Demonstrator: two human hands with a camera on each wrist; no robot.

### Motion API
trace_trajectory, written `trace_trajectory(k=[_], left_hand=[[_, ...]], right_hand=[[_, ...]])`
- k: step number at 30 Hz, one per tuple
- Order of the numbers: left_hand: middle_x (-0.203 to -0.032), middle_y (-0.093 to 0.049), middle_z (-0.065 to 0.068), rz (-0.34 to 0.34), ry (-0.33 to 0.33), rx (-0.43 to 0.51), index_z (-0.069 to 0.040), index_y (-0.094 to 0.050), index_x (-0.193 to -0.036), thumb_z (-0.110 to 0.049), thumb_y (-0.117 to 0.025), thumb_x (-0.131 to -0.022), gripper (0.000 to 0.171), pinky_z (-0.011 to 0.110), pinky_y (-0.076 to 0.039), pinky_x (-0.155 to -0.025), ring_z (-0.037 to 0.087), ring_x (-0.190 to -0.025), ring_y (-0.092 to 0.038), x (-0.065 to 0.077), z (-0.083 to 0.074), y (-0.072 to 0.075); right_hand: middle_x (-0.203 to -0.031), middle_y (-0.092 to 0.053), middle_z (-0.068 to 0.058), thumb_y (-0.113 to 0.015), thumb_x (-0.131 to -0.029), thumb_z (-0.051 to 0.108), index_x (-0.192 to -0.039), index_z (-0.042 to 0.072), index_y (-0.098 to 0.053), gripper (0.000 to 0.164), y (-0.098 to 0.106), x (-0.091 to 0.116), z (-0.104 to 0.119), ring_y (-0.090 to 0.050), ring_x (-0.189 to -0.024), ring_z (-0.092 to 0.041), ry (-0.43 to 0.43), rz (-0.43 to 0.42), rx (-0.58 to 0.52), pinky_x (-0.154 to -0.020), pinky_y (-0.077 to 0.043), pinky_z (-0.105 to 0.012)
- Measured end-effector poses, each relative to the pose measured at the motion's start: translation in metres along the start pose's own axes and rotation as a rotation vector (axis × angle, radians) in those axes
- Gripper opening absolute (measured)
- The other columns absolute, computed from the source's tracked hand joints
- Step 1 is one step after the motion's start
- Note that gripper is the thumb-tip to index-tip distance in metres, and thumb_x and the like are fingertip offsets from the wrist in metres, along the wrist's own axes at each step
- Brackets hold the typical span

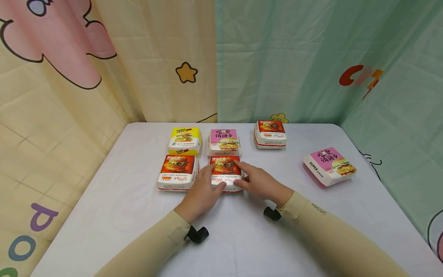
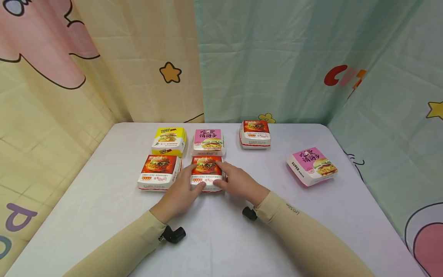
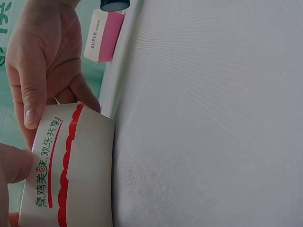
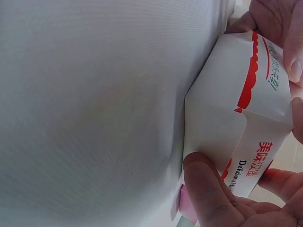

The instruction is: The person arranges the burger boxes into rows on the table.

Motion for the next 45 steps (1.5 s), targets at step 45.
trace_trajectory(k=[45], left_hand=[[-0.168, -0.032, 0.017, -0.027, -0.003, -0.005, -0.009, -0.028, -0.164, -0.043, -0.068, -0.102, 0.081, 0.058, -0.038, -0.123, 0.036, -0.152, -0.041, 0.0011, -0.0020, -0.0010]], right_hand=[[-0.165, -0.047, -0.011, -0.073, -0.100, 0.035, -0.167, 0.017, -0.032, 0.080, -0.0005, -0.0005, -0.0004, -0.063, -0.115, -0.022, -0.001, 0.000, -0.009, -0.103, -0.058, -0.044]])
Point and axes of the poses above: each hand's wrist, its own x-axis away from the middle knuckle, its own y-axis out of the back of the hand, z = x × y, the point moved 3 cm from there along -x, towards the middle knuckle
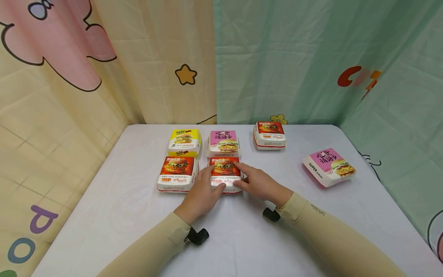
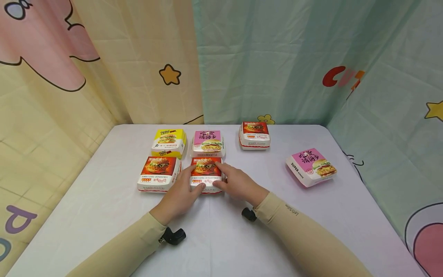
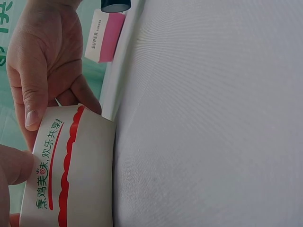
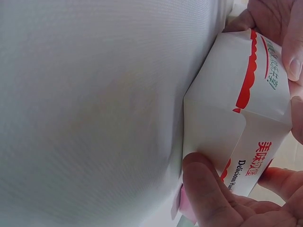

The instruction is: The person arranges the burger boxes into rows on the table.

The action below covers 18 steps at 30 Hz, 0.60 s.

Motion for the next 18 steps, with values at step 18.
trace_trajectory(k=[18], left_hand=[[-0.169, -0.030, 0.016, 0.007, 0.005, 0.011, -0.011, -0.026, -0.165, -0.043, -0.068, -0.102, 0.082, 0.059, -0.037, -0.123, 0.036, -0.153, -0.040, 0.0005, -0.0004, 0.0011]], right_hand=[[-0.167, -0.043, -0.012, -0.069, -0.103, 0.035, -0.167, 0.014, -0.029, 0.079, -0.0005, 0.0042, 0.0006, -0.061, -0.121, -0.023, 0.049, -0.007, 0.000, -0.108, -0.055, -0.047]])
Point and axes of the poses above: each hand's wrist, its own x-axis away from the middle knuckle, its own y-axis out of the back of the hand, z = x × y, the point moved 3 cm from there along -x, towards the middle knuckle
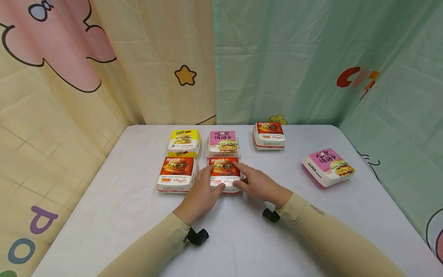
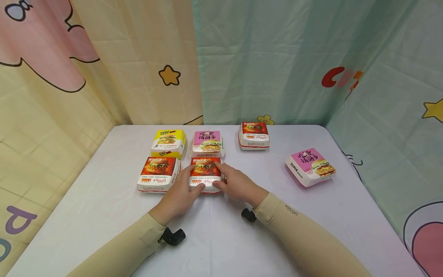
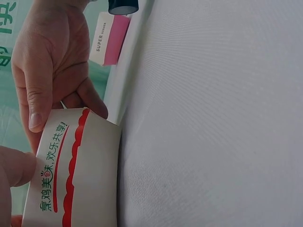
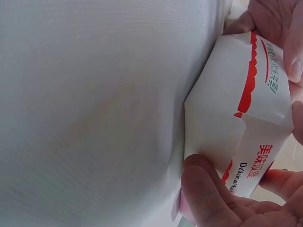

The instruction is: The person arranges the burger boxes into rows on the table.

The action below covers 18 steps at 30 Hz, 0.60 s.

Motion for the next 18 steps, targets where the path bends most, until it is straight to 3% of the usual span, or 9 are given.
trace_trajectory(k=[9, 18], left_hand=[[-0.170, -0.028, 0.015, -0.003, -0.012, 0.004, -0.012, -0.026, -0.164, -0.043, -0.068, -0.102, 0.082, 0.059, -0.036, -0.124, 0.036, -0.154, -0.037, -0.0001, 0.0029, -0.0005], [-0.171, -0.026, 0.016, -0.005, -0.029, 0.011, -0.011, -0.025, -0.165, -0.043, -0.068, -0.102, 0.083, 0.059, -0.034, -0.125, 0.036, -0.157, -0.033, 0.0032, 0.0002, 0.0021]], right_hand=[[-0.170, -0.037, -0.012, -0.068, -0.104, 0.035, -0.168, 0.015, -0.027, 0.079, -0.0006, 0.0010, -0.0015, -0.054, -0.145, -0.031, 0.003, -0.007, -0.009, -0.115, -0.049, -0.052], [-0.171, -0.035, -0.013, -0.066, -0.105, 0.034, -0.168, 0.014, -0.026, 0.078, -0.0006, 0.0021, -0.0015, -0.049, -0.149, -0.033, 0.011, -0.003, -0.017, -0.117, -0.046, -0.053]])
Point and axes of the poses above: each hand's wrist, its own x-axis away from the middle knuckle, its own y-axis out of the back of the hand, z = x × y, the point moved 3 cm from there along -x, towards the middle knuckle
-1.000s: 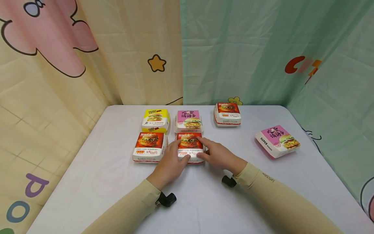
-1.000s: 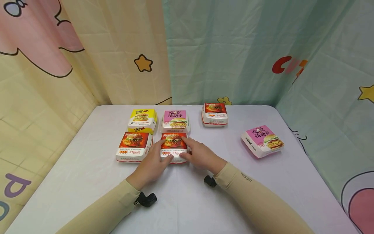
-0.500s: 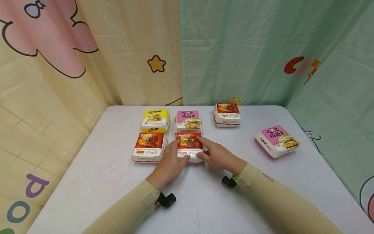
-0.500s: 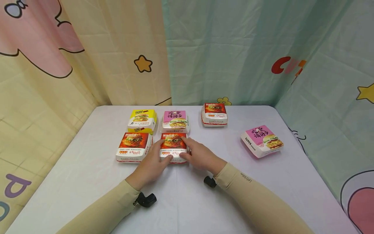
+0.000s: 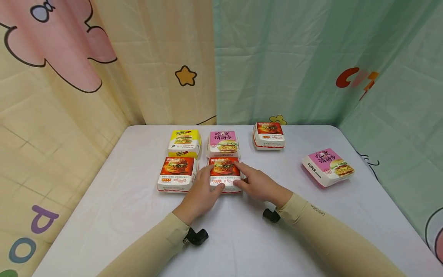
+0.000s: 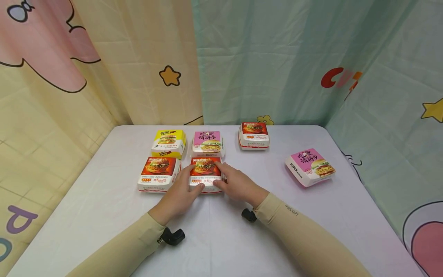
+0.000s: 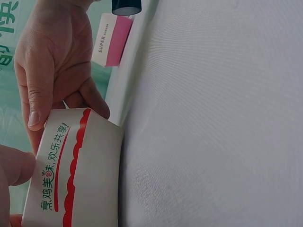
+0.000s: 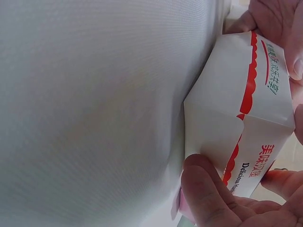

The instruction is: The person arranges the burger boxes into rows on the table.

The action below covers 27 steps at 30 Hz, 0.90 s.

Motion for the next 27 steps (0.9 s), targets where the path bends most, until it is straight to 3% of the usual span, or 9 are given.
trace_trajectory(k=[27], left_hand=[[-0.170, -0.028, 0.016, -0.008, -0.016, -0.003, -0.008, -0.028, -0.164, -0.039, -0.069, -0.101, 0.081, 0.059, -0.035, -0.125, 0.036, -0.157, -0.032, 0.0032, -0.0046, 0.0029]], right_hand=[[-0.173, -0.030, -0.016, -0.065, -0.105, 0.037, -0.169, 0.015, -0.025, 0.079, 0.0001, 0.0008, -0.0001, -0.041, -0.154, -0.035, -0.005, 0.006, -0.012, -0.120, -0.043, -0.054]])
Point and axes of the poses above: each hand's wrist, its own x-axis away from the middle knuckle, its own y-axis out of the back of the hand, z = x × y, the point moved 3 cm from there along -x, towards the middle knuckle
